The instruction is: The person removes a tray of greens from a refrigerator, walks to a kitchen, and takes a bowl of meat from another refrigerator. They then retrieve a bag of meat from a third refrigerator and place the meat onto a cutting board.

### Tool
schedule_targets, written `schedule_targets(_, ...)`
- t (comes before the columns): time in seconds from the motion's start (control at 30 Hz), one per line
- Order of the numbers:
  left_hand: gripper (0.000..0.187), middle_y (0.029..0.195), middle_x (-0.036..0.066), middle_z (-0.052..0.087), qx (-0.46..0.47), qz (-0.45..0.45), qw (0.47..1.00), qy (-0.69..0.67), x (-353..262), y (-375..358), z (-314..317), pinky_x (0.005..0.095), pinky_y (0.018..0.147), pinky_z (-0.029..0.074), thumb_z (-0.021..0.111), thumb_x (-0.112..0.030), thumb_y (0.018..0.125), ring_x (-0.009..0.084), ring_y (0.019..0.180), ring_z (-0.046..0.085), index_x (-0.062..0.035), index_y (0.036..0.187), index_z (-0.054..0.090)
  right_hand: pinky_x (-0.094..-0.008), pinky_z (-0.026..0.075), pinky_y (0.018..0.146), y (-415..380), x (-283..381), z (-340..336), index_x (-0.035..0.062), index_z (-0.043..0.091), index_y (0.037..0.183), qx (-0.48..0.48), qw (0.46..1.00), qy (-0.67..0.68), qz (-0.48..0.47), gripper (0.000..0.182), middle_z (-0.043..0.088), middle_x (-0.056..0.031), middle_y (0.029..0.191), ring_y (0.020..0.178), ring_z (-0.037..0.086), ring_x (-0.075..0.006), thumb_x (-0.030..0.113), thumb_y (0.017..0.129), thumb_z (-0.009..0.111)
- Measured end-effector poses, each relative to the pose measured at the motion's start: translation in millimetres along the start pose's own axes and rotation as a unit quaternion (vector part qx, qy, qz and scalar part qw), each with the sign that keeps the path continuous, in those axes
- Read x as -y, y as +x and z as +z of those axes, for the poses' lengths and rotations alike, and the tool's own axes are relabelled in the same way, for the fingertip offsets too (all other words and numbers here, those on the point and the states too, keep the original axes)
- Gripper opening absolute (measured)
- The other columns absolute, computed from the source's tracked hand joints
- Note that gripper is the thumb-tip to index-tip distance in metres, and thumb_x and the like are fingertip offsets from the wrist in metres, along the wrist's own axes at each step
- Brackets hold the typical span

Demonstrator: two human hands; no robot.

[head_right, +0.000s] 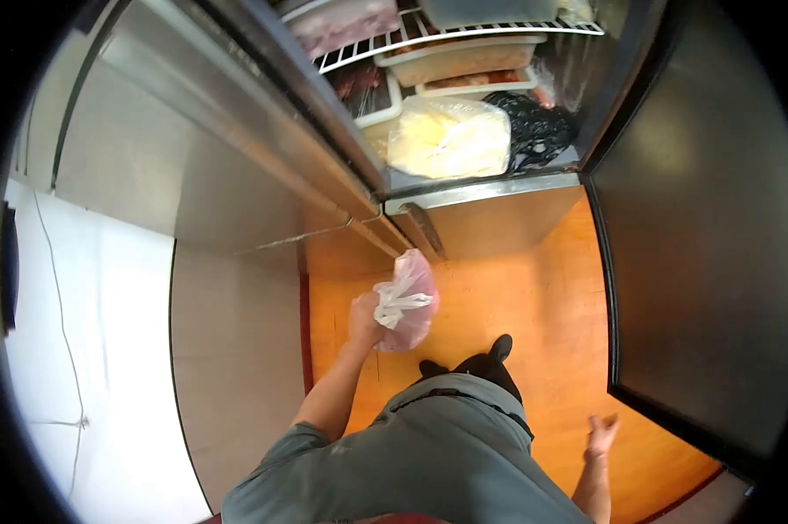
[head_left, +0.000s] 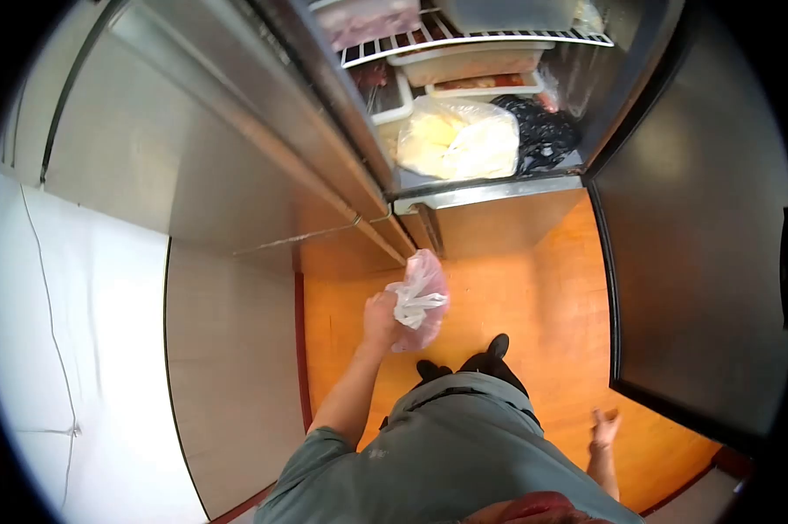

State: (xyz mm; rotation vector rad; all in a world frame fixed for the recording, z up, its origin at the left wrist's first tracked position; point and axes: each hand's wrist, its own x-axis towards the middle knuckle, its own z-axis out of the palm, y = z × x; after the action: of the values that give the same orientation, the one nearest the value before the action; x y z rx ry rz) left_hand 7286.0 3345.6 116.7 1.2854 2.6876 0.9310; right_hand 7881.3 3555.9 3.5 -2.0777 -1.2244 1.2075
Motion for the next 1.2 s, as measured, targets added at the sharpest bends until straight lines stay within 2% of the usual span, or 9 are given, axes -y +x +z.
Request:
schedule_targets(0.17,0.016,0.080,0.015,0.062,0.020,-0.115,0.993,0.023,98.0,-87.5,-29.8,0.0457,0.066,0.042,0.065,-0.020,0.070,0.0365,0.078,0.057,-0.0068,0.077,0.060,-0.0256,0.039,0.080,-35.1,143.2,-5.6,0.0003,0.056,0.108,0.099,0.980,0.082,-0.151,0.030,0.054,0.0015,0.094,0.082,0.047,-0.0102,0.007,0.081,0.065)
schedule_targets(0.37,0.012,0.078,0.015,0.061,-0.041,-0.174,0.981,0.073,158.8,-166.8,-59.2,0.0463,0.065,0.039,0.059,-0.017,0.074,0.0357,0.076,0.056,-0.0061,0.077,0.058,-0.0277,0.043,0.084,-88.4,95.1,59.4,0.0025,0.055,0.113,0.198,0.938,-0.091,-0.268,0.035,0.058,-0.0032,0.107,0.095,0.053,-0.0122,0.002,0.080,0.066)
schedule_targets(0.43,0.012,0.078,0.015,0.060,-0.064,-0.187,0.977,0.076,172.5,-187.0,-62.8,0.0467,0.065,0.039,0.058,-0.017,0.075,0.0361,0.076,0.056,-0.0055,0.077,0.058,-0.0317,0.040,0.093,-123.8,114.7,110.0,-0.0017,0.052,0.119,0.209,0.855,-0.212,-0.424,0.047,0.056,-0.0101,0.117,0.108,0.051,-0.0202,0.011,0.078,0.071)
schedule_targets(0.6,0.018,0.080,0.016,0.060,-0.124,-0.238,0.958,0.100,194.0,-229.0,-70.9,0.0474,0.065,0.039,0.062,-0.020,0.074,0.0365,0.078,0.055,-0.0039,0.079,0.058,-0.0346,0.043,0.091,-183.2,197.3,251.3,-0.0016,0.059,0.108,0.366,0.796,-0.308,-0.371,0.040,0.063,-0.0144,0.107,0.102,0.057,-0.0238,0.025,0.080,0.069)
schedule_targets(0.67,0.014,0.070,0.017,0.053,-0.199,-0.213,0.952,0.098,188.8,-240.1,-74.8,0.0455,0.058,0.038,0.061,-0.015,0.073,0.0377,0.071,0.052,-0.0035,0.075,0.054,-0.0361,0.045,0.087,-172.2,208.9,313.3,-0.0063,0.058,0.105,0.303,0.753,-0.194,-0.551,0.047,0.063,-0.0209,0.099,0.098,0.058,-0.0262,0.028,0.076,0.072)
schedule_targets(0.73,0.016,0.070,0.016,0.053,-0.264,-0.174,0.942,0.114,175.9,-242.8,-79.2,0.0451,0.059,0.038,0.062,-0.018,0.072,0.0368,0.071,0.052,-0.0038,0.076,0.056,-0.0396,0.044,0.086,-158.4,238.5,372.2,-0.0034,0.053,0.109,0.270,0.754,-0.298,-0.519,0.048,0.061,-0.0217,0.102,0.096,0.057,-0.0343,0.031,0.079,0.069)
schedule_targets(0.83,0.015,0.072,0.016,0.052,-0.303,-0.250,0.918,0.053,164.5,-237.9,-64.7,0.0435,0.061,0.040,0.061,-0.017,0.070,0.0368,0.071,0.051,-0.0048,0.078,0.057,-0.0329,0.043,0.080,-136.0,298.9,460.5,-0.0012,0.049,0.107,0.383,0.743,-0.150,-0.528,0.037,0.057,-0.0109,0.097,0.087,0.052,-0.0188,0.021,0.083,0.066)
schedule_targets(0.97,0.025,0.079,0.016,0.057,-0.331,-0.392,0.858,0.028,143.6,-245.3,-58.6,0.0435,0.071,0.043,0.065,-0.026,0.069,0.0379,0.079,0.054,-0.0038,0.079,0.058,-0.0363,0.041,0.092,-127.3,344.1,555.7,-0.0102,0.046,0.115,0.382,0.710,-0.038,-0.591,0.047,0.057,-0.0178,0.113,0.101,0.052,-0.0236,0.018,0.083,0.068)
schedule_targets(1.2,0.017,0.074,0.017,0.054,-0.433,-0.503,0.745,0.065,137.1,-236.7,-16.6,0.0416,0.065,0.044,0.062,-0.015,0.070,0.0384,0.076,0.053,-0.0013,0.075,0.054,-0.0372,0.050,0.085,-47.1,374.5,693.1,-0.0119,0.053,0.113,0.245,0.852,-0.033,-0.462,0.052,0.060,-0.0211,0.111,0.096,0.059,-0.0293,0.018,0.075,0.073)
